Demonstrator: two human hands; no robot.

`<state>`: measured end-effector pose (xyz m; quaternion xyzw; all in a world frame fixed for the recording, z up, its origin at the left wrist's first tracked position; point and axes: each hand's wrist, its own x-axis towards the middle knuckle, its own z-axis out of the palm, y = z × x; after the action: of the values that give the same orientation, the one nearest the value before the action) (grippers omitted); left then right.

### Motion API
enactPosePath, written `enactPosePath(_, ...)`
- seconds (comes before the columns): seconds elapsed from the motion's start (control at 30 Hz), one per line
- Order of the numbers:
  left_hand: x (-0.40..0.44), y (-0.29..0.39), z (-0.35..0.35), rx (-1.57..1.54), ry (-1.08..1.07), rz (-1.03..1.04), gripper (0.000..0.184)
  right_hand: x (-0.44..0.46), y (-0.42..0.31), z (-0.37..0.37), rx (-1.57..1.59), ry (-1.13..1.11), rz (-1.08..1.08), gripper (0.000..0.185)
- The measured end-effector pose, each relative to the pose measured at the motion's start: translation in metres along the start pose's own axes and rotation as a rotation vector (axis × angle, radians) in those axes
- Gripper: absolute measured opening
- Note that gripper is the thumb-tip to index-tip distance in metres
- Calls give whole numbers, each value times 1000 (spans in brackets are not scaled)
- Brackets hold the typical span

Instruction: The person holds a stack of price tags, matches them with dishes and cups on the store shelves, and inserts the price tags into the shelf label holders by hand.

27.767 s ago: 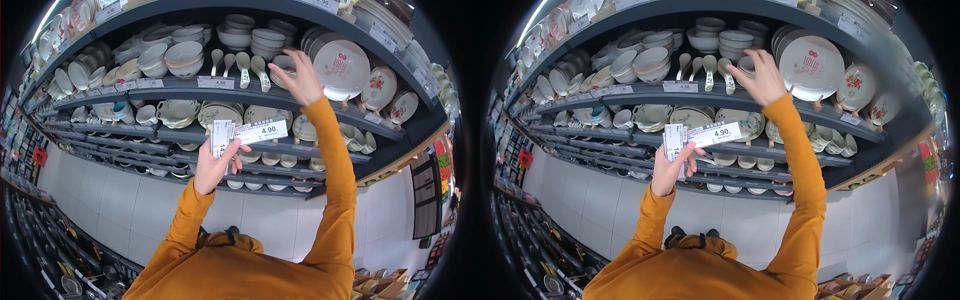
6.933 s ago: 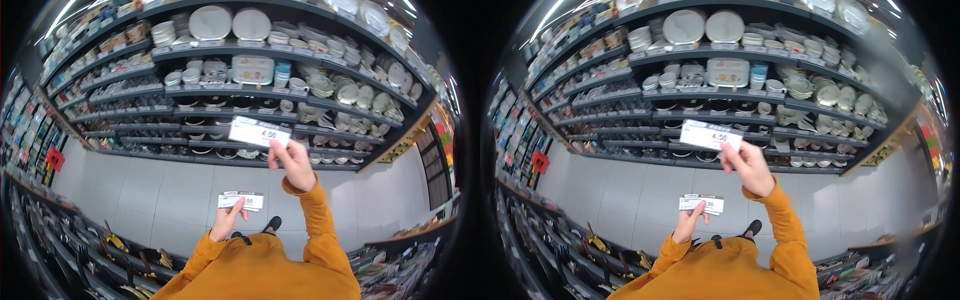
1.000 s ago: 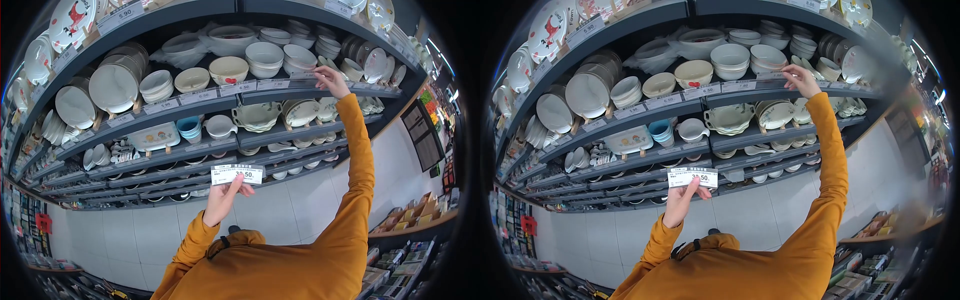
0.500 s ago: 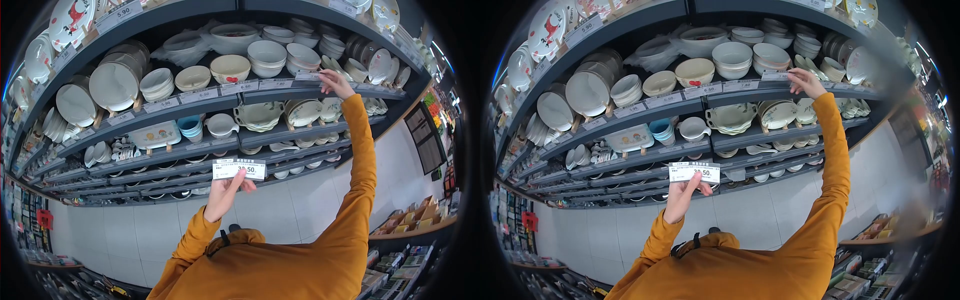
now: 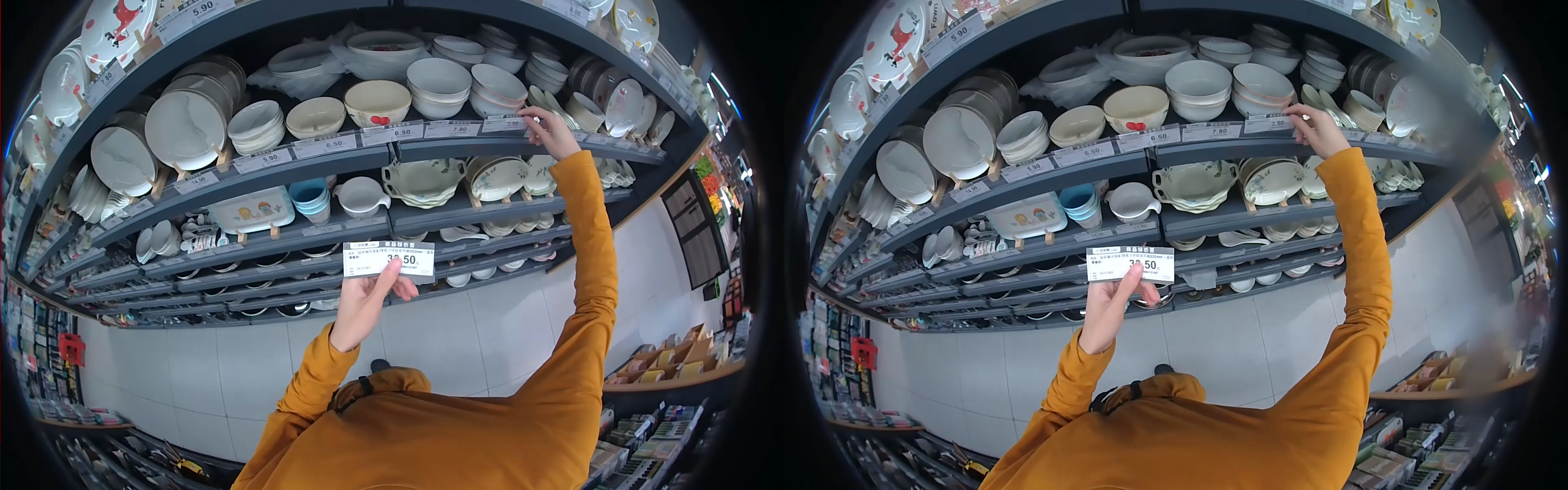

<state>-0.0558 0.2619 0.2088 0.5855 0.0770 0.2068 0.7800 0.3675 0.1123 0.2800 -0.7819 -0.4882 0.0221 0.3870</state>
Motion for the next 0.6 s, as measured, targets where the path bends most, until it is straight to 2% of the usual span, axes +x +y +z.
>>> enactPosePath(0.2, 0, 3, 2, -27, 11, 14, 22, -10, -11, 11, -239, 85, -73, 21)
enactPosePath(0.33, -1, 4, 0, -26, 20, 32, 23, -17, -41, 22, -292, 141, -115, 19)
enactPosePath(0.43, -3, 6, -1, -11, 41, 37, 25, -16, -45, 28, -285, 176, -103, 18)
enactPosePath(0.53, -6, 6, -4, -4, 46, 47, 25, -11, -37, 25, -375, 194, -217, 17)
enactPosePath(0.6, -8, 5, -6, -3, 50, 54, 25, -11, -37, 24, -408, 184, -209, 16)
